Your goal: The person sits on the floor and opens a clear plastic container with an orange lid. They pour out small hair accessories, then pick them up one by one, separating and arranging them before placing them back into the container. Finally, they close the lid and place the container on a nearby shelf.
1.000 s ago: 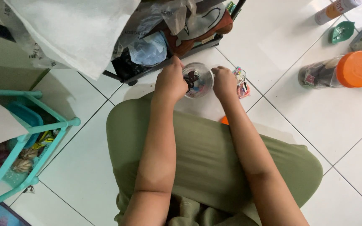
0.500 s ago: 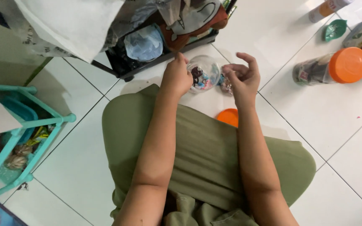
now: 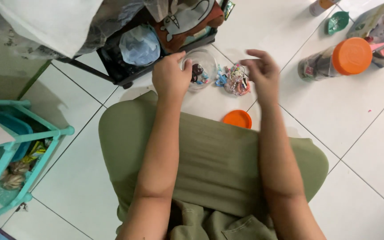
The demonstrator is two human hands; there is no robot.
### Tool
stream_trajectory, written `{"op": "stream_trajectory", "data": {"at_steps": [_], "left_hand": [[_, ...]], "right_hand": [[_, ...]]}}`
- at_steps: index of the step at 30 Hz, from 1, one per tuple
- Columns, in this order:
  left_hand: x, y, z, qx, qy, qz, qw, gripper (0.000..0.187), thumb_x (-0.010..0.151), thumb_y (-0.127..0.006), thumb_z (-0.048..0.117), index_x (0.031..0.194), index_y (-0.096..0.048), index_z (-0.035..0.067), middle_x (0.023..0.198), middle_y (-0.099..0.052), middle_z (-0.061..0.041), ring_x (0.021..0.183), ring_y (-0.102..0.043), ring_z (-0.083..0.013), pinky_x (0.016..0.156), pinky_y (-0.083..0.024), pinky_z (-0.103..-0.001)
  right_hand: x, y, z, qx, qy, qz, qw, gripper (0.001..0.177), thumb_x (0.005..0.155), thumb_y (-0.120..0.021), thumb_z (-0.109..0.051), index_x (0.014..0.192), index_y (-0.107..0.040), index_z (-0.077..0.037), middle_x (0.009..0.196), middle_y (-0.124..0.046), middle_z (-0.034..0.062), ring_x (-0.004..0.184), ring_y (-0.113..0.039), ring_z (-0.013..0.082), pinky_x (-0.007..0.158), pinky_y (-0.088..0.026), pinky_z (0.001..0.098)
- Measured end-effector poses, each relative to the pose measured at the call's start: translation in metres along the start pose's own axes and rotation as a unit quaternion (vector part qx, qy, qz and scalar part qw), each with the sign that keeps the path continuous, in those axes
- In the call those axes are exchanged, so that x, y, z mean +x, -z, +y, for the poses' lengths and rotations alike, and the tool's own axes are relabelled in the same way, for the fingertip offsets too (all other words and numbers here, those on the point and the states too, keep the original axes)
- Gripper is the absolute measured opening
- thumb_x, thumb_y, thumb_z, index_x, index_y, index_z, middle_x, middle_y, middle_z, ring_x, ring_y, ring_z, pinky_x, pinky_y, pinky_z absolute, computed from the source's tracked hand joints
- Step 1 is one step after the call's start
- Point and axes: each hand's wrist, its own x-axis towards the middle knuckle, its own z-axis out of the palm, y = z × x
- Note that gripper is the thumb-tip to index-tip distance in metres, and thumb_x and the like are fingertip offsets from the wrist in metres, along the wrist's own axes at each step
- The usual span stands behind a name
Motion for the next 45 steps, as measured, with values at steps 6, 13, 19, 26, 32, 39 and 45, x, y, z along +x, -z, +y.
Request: {"op": "stream_trajectory", "data": {"at_steps": [6,13,19,26,32,39,45], "left_hand": [[-0.018,0.011,0.041,-0.186,-0.161,0.028,0.969,0.012,0.092,-0.074,0.013,0.103,-0.077,0.008,0.093,-0.077,-0.009,0.081,-0.075,-0.0222,0.07,-0.057,-0.033],[-0.061,-0.087,0.058,-0.258,-0.178,-0.17,0.934,0.019,0.091,-0.067,0.007,0.11,-0.069,0.007,0.099,-0.076,-0.01,0.086,-0.078,-0.0217,0.078,-0.06,-0.034],[-0.065,-0.164,0.008,-0.219,-0.103,-0.175,0.954,0.035,0.085,-0.059,-0.004,0.118,-0.066,0.005,0.102,-0.076,-0.013,0.09,-0.076,-0.0241,0.081,-0.061,-0.035],[-0.079,-0.2,-0.014,-0.224,0.026,-0.26,0.939,0.03,0.083,-0.065,0.0,0.113,-0.068,0.005,0.099,-0.078,-0.008,0.087,-0.077,-0.0176,0.08,-0.061,-0.029],[-0.072,-0.197,-0.011,-0.264,0.021,-0.259,0.929,0.032,0.084,-0.07,0.003,0.116,-0.068,0.005,0.104,-0.077,-0.008,0.091,-0.076,-0.0152,0.082,-0.061,-0.029],[-0.064,-0.187,-0.004,-0.313,0.048,-0.281,0.906,0.038,0.092,-0.073,0.014,0.129,-0.068,0.006,0.107,-0.078,-0.008,0.089,-0.075,-0.0135,0.081,-0.06,-0.028],[-0.058,-0.162,0.015,-0.403,0.031,-0.276,0.872,0.025,0.095,-0.072,0.01,0.119,-0.073,0.003,0.104,-0.08,-0.009,0.091,-0.076,-0.0117,0.081,-0.062,-0.026]], "right_hand": [[-0.053,0.09,0.051,-0.064,-0.168,0.111,0.977,0.021,0.096,-0.067,-0.01,0.116,-0.07,-0.004,0.092,-0.075,0.0026,0.066,-0.052,0.0038,0.056,-0.04,0.0193],[-0.033,0.058,0.105,-0.289,-0.01,0.124,0.949,0.014,0.095,-0.074,-0.008,0.108,-0.078,-0.006,0.095,-0.079,0.009,0.082,-0.074,0.0139,0.075,-0.056,0.0281],[-0.028,0.03,0.108,-0.341,-0.005,0.09,0.936,0.031,0.079,-0.085,-0.012,0.107,-0.076,-0.002,0.101,-0.073,0.0162,0.076,-0.072,0.0215,0.07,-0.058,0.0328],[-0.029,0.048,0.121,-0.304,-0.079,0.106,0.943,0.019,0.087,-0.08,-0.014,0.102,-0.078,-0.003,0.086,-0.076,0.0131,0.071,-0.072,0.0172,0.069,-0.056,0.0305],[-0.03,0.061,0.123,-0.238,-0.164,0.125,0.949,0.018,0.094,-0.072,-0.012,0.107,-0.077,-0.001,0.087,-0.077,0.011,0.073,-0.07,0.0138,0.068,-0.054,0.029],[-0.044,0.061,0.078,0.003,-0.167,-0.022,0.986,0.023,0.101,-0.064,-0.008,0.118,-0.071,0.005,0.096,-0.074,0.0052,0.086,-0.07,0.0113,0.072,-0.054,0.0259],[-0.045,0.041,0.045,0.033,-0.086,-0.019,0.996,0.022,0.097,-0.064,0.0,0.119,-0.064,0.004,0.101,-0.073,0.0059,0.09,-0.07,0.0102,0.08,-0.059,0.0256]]}}
